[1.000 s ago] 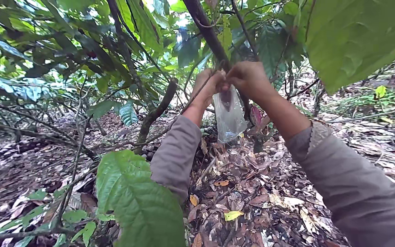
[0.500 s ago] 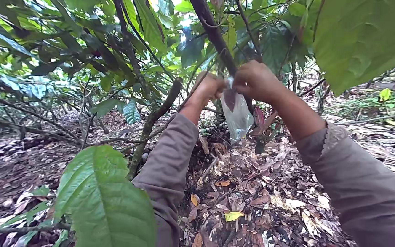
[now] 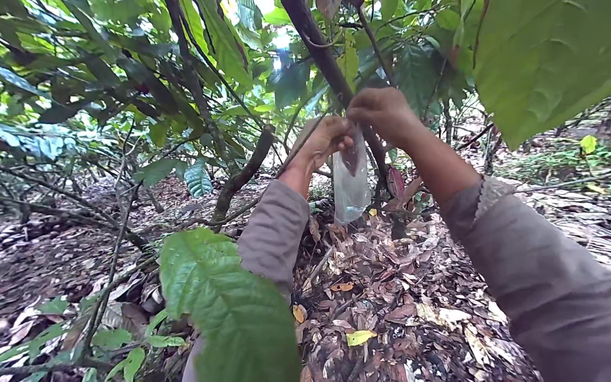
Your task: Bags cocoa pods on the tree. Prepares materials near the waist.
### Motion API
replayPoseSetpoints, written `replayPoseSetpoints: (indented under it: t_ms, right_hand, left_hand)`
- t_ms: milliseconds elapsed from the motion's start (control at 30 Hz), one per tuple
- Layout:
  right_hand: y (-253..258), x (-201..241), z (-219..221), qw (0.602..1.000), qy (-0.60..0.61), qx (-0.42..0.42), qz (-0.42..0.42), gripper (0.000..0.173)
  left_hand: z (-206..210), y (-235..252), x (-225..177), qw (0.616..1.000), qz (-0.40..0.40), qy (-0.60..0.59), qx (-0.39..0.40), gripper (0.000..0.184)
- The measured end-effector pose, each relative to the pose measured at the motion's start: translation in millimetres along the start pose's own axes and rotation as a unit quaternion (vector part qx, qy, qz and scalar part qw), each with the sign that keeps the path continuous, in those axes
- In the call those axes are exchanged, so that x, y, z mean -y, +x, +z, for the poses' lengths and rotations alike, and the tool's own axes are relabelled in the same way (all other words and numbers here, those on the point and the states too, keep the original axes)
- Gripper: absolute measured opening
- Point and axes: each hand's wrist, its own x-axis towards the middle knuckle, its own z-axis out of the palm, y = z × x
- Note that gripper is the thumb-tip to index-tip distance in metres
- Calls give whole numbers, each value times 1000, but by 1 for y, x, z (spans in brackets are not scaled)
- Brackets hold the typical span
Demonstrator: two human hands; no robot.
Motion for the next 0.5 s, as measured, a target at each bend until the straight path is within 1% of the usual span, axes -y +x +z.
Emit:
replayPoseSetpoints:
  t_ms: [100, 200, 300, 400, 500]
  right_hand:
    - [3, -1, 1, 1000, 10, 5, 28, 18]
    - [4, -1, 6, 998, 26, 2, 57, 19]
    - [4, -3, 14, 994, 72, -20, 80, 18]
    - [3, -4, 25, 983, 138, -55, 112, 16]
    - [2, 1, 33, 961, 203, -99, 162, 13]
  left_hand:
    - [-4, 2, -1, 994, 44, 104, 15, 5]
    - [-5, 5, -3, 963, 85, 257, 6, 11]
    - [-2, 3, -2, 911, 135, 389, -24, 17]
    - [2, -2, 11, 855, 257, 440, -96, 17]
    - [7, 0, 29, 780, 381, 464, -177, 16]
